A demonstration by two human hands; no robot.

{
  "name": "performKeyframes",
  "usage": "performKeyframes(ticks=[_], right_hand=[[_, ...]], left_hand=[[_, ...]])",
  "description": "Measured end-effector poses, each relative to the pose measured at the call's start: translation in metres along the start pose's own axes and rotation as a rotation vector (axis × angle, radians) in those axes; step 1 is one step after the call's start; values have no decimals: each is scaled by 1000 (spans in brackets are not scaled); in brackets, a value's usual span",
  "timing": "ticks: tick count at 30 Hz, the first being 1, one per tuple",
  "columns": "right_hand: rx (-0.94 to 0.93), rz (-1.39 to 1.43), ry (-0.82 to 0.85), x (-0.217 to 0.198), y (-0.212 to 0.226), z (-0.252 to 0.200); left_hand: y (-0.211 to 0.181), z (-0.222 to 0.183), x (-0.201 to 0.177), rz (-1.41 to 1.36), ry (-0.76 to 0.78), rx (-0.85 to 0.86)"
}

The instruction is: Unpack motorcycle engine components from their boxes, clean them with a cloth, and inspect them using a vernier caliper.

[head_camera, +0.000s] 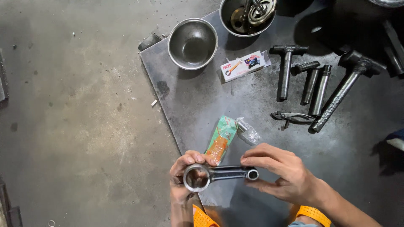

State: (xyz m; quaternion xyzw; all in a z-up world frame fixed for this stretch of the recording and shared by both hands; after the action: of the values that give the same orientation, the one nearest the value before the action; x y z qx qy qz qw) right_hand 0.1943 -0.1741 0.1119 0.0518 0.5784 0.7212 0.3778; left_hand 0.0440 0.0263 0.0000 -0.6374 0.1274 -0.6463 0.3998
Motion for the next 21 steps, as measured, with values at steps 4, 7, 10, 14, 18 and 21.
performKeyframes(ticks=[4,7,10,14,18,21], right_hand=[[-30,-14,11,3,4,8],[-46,-73,-22,5,-2,6],[-65,-127,-69,5,-4,5],[-106,-188,-156,-3,-1,4],[-87,-227,-217,-13,-18,-16],[230,-167,-264,-18,-54,-41]], left_hand=[[10,1,-6,21,-40,-44],[14,5,-2,29,-82,-85],[19,10,3,12,-152,-130],[35,13,3,-45,-232,-212],[53,7,-5,39,-192,-217],[46,18,12,39,-155,-223]])
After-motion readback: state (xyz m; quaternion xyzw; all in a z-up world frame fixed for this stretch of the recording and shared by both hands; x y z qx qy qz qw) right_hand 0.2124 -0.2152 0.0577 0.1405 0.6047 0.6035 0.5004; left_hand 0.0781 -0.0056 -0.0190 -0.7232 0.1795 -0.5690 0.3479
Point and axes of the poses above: each hand's wrist, its own z-axis towards the middle knuckle, its own x-axis out of the palm, y = z × x, the point moved 5 cm from there along z, towards the middle knuckle, and after that the axes turned 2 degrees about -y, right-handed, at the moved point
